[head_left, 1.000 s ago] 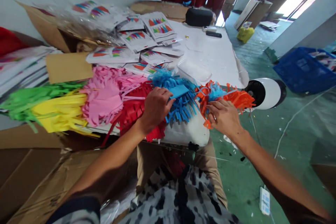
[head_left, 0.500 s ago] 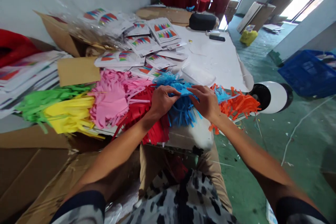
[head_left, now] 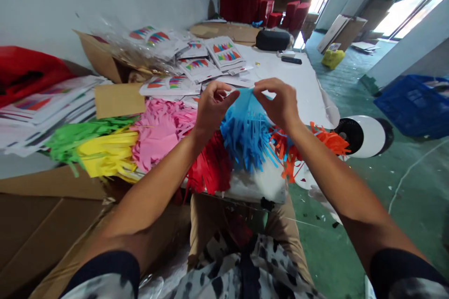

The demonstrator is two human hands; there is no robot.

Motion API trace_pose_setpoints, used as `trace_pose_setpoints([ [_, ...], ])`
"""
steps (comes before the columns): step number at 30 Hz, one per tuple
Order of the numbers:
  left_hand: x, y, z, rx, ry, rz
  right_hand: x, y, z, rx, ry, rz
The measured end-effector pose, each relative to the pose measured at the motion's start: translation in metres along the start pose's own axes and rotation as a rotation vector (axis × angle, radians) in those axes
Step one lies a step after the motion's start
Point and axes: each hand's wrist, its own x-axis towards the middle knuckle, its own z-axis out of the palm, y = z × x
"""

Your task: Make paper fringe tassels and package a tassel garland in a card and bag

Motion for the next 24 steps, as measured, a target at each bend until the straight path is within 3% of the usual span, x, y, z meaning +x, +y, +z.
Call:
trace_pose_setpoints([
  [6,-0.015,0.028,-0.006,-0.097,-0.042,-0.004,0.022,-0.022,-0.016,0.043,0.060,-0.047],
  [11,-0.020,0.056,-0.015,-0.198,-0.129,0.032,-0.004,-0.059,-0.051,0.109,0.068,-0.013],
  [14,-0.031,0.076,-0.028,-0.320,-0.307,-0.033,-0.028,-0.082,-0.081,0.192,-0.013,0.065],
  [17,-0.047,0.096,-0.039,-0.475,-0.672,-0.172,-0.048,-0.098,-0.102,0.367,-0.125,0.070],
  [19,-0.056,0.107,-0.042,-0.495,-0.832,-0.225,-0.058,-0.104,-0.107,0.493,-0.232,0.074],
  [21,-0.062,0.115,-0.043,-0.430,-0.853,-0.233,-0.068,-0.107,-0.106,0.581,-0.331,0.103],
  [24,-0.065,0.120,-0.042,-0.326,-0.786,-0.219,-0.082,-0.106,-0.103,0.693,-0.421,0.168],
])
